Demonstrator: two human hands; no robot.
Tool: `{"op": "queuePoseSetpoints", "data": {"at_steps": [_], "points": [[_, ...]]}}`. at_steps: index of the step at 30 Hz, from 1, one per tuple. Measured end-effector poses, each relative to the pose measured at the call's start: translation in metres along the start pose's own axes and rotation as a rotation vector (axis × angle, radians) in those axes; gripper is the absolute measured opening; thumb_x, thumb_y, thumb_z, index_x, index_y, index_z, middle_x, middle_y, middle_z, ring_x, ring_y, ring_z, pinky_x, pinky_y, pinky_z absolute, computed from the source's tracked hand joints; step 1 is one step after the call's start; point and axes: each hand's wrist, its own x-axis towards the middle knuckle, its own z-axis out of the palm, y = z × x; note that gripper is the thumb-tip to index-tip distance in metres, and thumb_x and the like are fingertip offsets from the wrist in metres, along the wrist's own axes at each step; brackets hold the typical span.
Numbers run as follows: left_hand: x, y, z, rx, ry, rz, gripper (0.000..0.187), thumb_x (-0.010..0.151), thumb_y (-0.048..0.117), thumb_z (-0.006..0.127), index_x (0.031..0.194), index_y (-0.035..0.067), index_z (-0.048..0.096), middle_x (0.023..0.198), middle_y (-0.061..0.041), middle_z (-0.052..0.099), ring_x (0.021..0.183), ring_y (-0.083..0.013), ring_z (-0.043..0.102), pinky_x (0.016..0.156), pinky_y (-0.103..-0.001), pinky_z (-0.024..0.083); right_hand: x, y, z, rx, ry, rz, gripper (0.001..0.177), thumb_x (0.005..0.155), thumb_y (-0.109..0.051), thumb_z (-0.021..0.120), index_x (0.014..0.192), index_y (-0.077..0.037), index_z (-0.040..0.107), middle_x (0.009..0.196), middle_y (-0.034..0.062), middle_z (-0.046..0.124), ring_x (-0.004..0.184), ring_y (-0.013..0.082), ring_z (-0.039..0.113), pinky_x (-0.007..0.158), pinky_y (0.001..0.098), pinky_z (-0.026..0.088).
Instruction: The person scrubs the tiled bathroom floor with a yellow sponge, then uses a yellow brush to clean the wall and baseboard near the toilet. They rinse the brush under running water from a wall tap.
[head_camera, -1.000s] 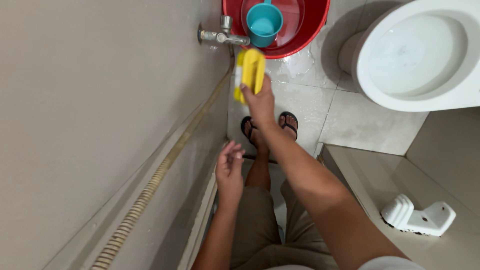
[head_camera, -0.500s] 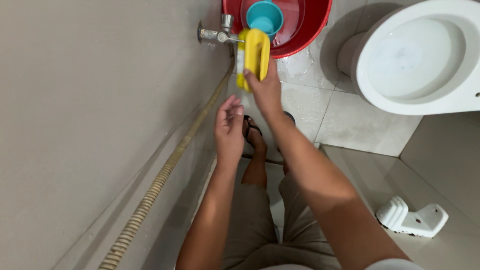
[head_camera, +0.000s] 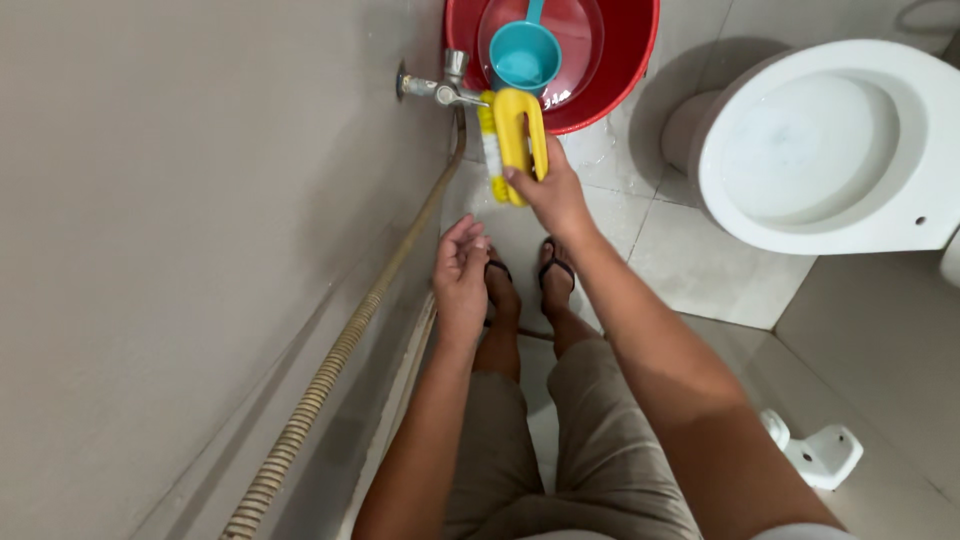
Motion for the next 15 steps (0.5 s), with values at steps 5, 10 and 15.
{"op": "queuePoseSetpoints", "data": {"at_steps": [5,10,15], "points": [[0.001,-0.005,-0.001,0.003,0.011,-0.049,0.037,0.103,0.006,0.057,0.14,0.001,0.055,0.125,-0.009,0.064,0.103,-0.0129,0.063,0.091,-0.027,0.054,-0.027,0.012,0.008,0.032,0.042,0.082,0.059,0.094,-0.015,0.075,0.145,-0.005,0.047,0.119,0.0093,0.067,0.106,0.0155,0.064,0.092,0.0296,0.055],[0.0,-0.001,0.003,-0.006,0.016,-0.046,0.037,0.104,0.005,0.056,0.14,0.001,0.054,0.127,-0.008,0.063,0.105,-0.0125,0.062,0.091,-0.026,0.052,-0.023,-0.004,0.024,0.194,0.108,0.024,0.064,0.096,-0.015,0.07,0.153,-0.006,0.041,0.121,0.0091,0.061,0.106,0.0156,0.06,0.091,0.029,0.054],[-0.004,-0.003,0.006,-0.013,0.022,-0.06,0.037,0.104,0.006,0.056,0.14,0.001,0.055,0.127,-0.008,0.063,0.106,-0.0127,0.062,0.092,-0.027,0.052,0.003,-0.007,0.036,0.303,0.161,0.021,0.059,0.097,-0.016,0.069,0.148,-0.003,0.044,0.128,0.0102,0.061,0.107,0.0166,0.061,0.091,0.0297,0.055]]}}
